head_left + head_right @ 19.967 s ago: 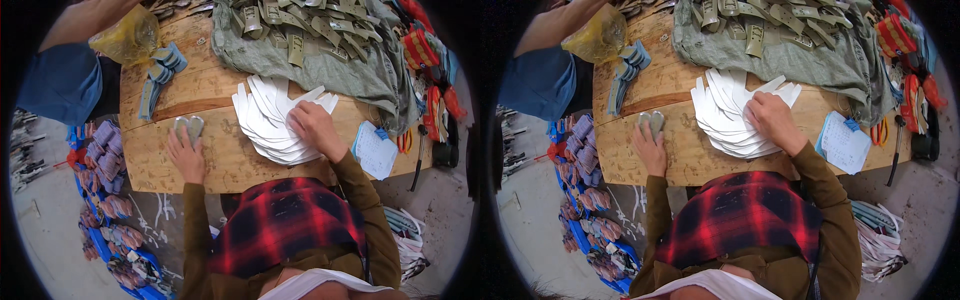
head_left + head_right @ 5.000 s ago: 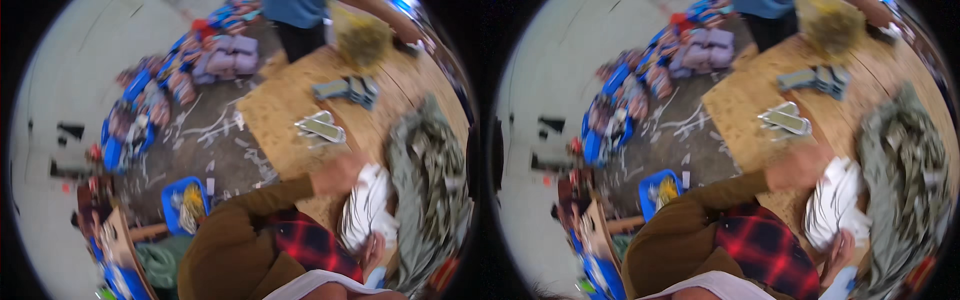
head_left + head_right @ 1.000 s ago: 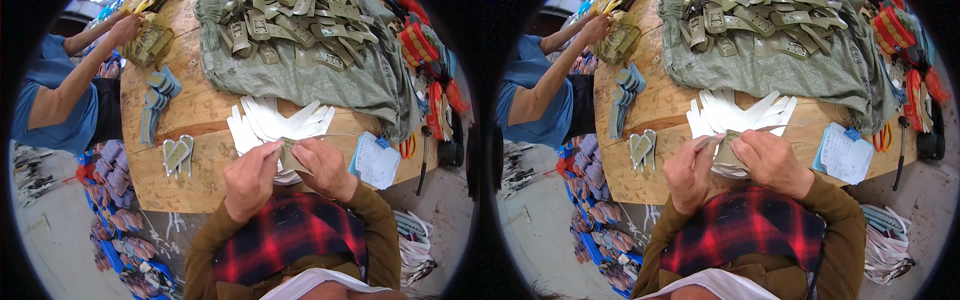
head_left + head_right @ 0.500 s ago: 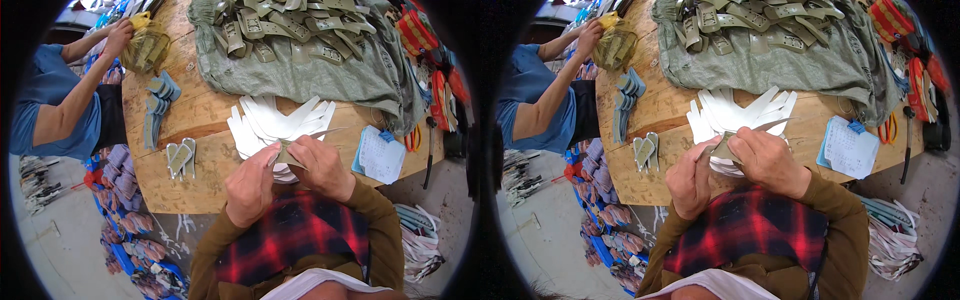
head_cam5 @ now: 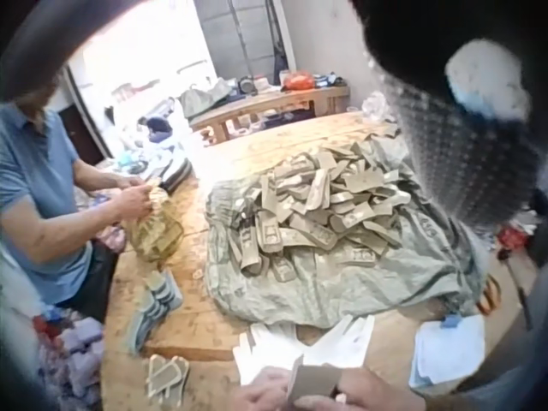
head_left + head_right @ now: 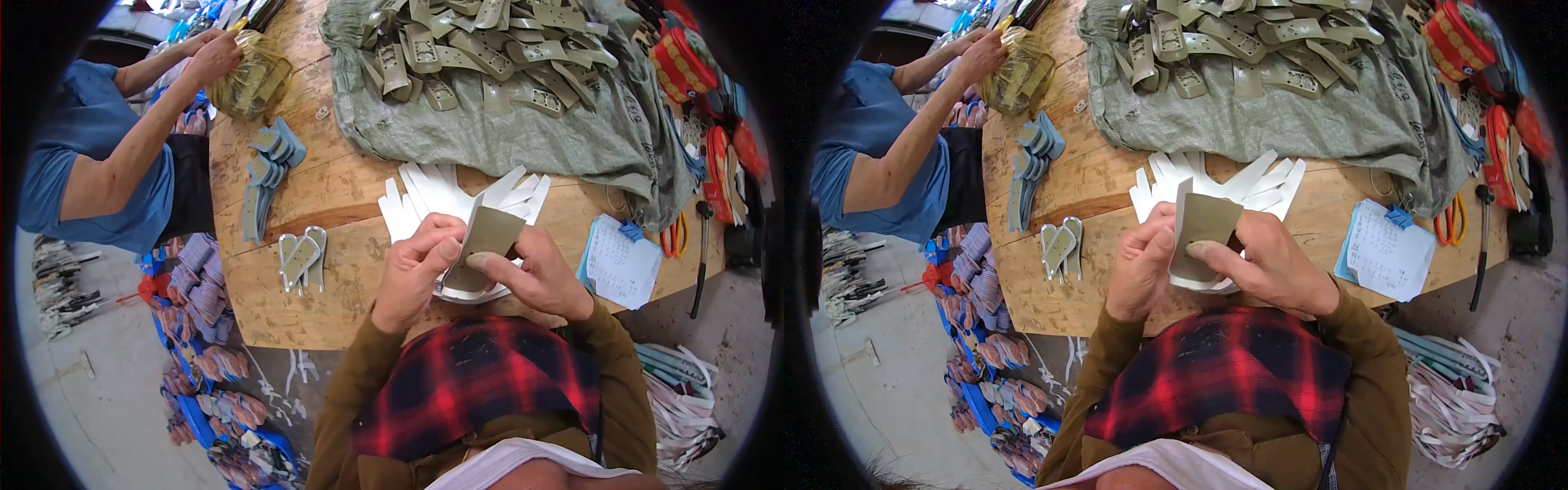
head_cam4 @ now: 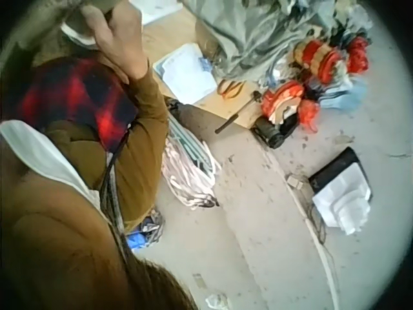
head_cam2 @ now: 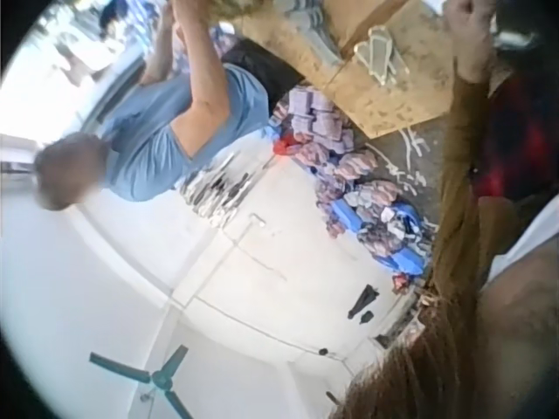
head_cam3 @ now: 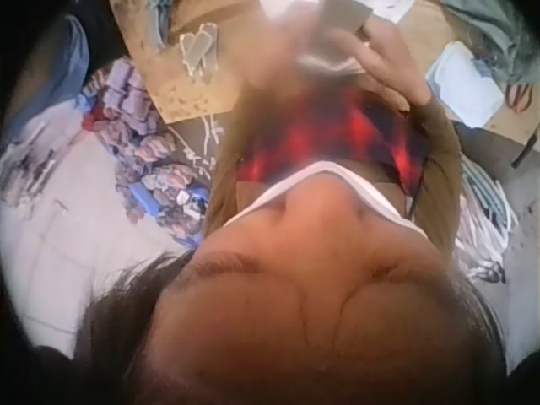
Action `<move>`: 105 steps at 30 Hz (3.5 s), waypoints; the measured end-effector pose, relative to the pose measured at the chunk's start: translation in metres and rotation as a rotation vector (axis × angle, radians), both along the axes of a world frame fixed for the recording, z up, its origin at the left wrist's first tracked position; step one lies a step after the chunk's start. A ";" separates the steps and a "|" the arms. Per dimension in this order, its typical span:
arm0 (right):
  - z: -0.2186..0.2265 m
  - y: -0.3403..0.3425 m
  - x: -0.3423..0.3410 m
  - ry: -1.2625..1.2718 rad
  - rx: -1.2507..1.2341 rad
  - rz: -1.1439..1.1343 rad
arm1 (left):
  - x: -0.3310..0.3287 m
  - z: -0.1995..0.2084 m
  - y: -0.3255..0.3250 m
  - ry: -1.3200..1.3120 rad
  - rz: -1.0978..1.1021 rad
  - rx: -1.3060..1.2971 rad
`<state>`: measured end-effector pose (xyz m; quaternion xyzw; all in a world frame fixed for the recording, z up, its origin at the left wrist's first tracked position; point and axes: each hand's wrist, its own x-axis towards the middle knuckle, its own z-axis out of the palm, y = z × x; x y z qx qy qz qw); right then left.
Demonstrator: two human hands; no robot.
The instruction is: The person assembles sandals by inserting a beige sole piece into a blue upper part. They repeatedly pick up a sole, align it with the upper, and press it into place, then place the assembled unit on a growing stack on the table.
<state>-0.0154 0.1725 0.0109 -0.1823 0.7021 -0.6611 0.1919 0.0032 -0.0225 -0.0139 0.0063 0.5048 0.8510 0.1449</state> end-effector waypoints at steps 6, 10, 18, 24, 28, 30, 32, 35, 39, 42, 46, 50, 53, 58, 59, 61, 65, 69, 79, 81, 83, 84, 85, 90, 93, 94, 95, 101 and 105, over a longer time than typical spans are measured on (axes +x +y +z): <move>-0.011 -0.005 0.008 -0.091 0.029 0.046 | 0.002 0.016 0.004 0.323 0.138 -0.555; -0.017 -0.011 0.015 -0.026 0.066 0.061 | -0.011 0.017 0.011 0.404 0.196 -0.778; -0.012 -0.004 0.001 -0.078 0.037 0.019 | -0.015 -0.002 -0.009 -0.020 -0.060 -0.305; -0.024 -0.010 0.004 0.111 0.086 -0.145 | 0.001 -0.010 -0.013 0.067 -0.350 -0.552; -0.042 -0.016 0.008 0.357 0.174 -0.225 | 0.005 -0.011 0.004 0.060 -0.223 -0.394; -0.045 -0.014 -0.001 0.535 0.292 -0.167 | 0.000 0.000 0.000 0.012 -0.216 -0.429; -0.027 -0.011 -0.017 0.629 0.189 -0.209 | -0.001 0.014 -0.005 0.183 -0.144 -0.681; -0.013 -0.009 -0.015 0.358 -0.155 -0.377 | -0.016 -0.003 -0.012 0.792 0.150 -0.714; -0.031 0.016 -0.004 -0.030 -0.110 -0.170 | -0.009 -0.015 -0.013 0.889 0.277 -0.636; -0.028 -0.016 -0.003 -0.189 -0.288 -0.124 | -0.005 -0.023 -0.011 0.966 0.293 -0.729; -0.034 -0.022 -0.009 -0.147 -0.222 -0.234 | 0.000 -0.026 -0.012 0.987 0.252 -0.947; -0.029 -0.027 0.001 -0.055 -0.070 -0.295 | 0.002 -0.038 -0.008 0.999 0.312 -0.899; -0.028 -0.031 0.004 0.027 -0.035 -0.371 | -0.001 -0.047 -0.001 1.024 0.355 -0.906; -0.024 -0.033 0.007 0.107 -0.001 -0.429 | -0.002 -0.044 0.004 0.978 0.319 -0.992; -0.024 -0.032 0.008 0.106 -0.004 -0.430 | -0.003 -0.044 0.005 0.963 0.313 -1.025; -0.025 -0.033 0.009 0.103 -0.016 -0.430 | -0.002 -0.043 0.007 0.943 0.316 -1.076; -0.025 -0.031 0.012 -0.008 -0.117 -0.475 | -0.002 -0.044 0.012 0.932 0.312 -1.113; -0.022 -0.026 0.014 -0.094 -0.168 -0.479 | -0.001 -0.048 0.014 0.936 0.294 -1.153; 0.006 -0.005 0.013 -0.152 -0.308 -0.553 | -0.010 -0.049 0.009 0.926 0.253 -1.219; 0.000 0.001 0.008 -0.101 -0.300 -0.527 | -0.007 -0.040 0.007 0.864 0.259 -1.158; -0.022 0.006 0.005 -0.033 -0.202 -0.490 | -0.007 -0.032 0.006 0.855 0.251 -1.202; -0.023 0.004 0.010 -0.011 -0.176 -0.461 | -0.006 -0.029 0.007 0.840 0.240 -1.221; -0.023 0.001 0.010 -0.011 -0.175 -0.445 | -0.005 -0.027 0.009 0.843 0.229 -1.250; -0.028 -0.002 0.007 -0.060 -0.166 -0.363 | 0.003 -0.029 0.016 0.850 0.215 -1.338; -0.031 -0.001 0.007 -0.237 -0.269 -0.392 | 0.003 -0.040 0.018 0.875 0.223 -1.378; -0.032 -0.001 0.006 -0.302 -0.307 -0.399 | 0.002 -0.042 0.019 0.874 0.221 -1.392; -0.029 -0.004 0.008 -0.242 -0.268 -0.439 | 0.000 -0.042 0.020 0.873 0.219 -1.406; -0.020 0.006 0.001 -0.140 -0.300 -0.512 | -0.003 -0.022 0.016 0.538 0.092 -1.156; -0.057 0.007 -0.011 -0.230 -0.324 -0.158 | -0.003 -0.001 0.018 0.210 -0.051 -0.637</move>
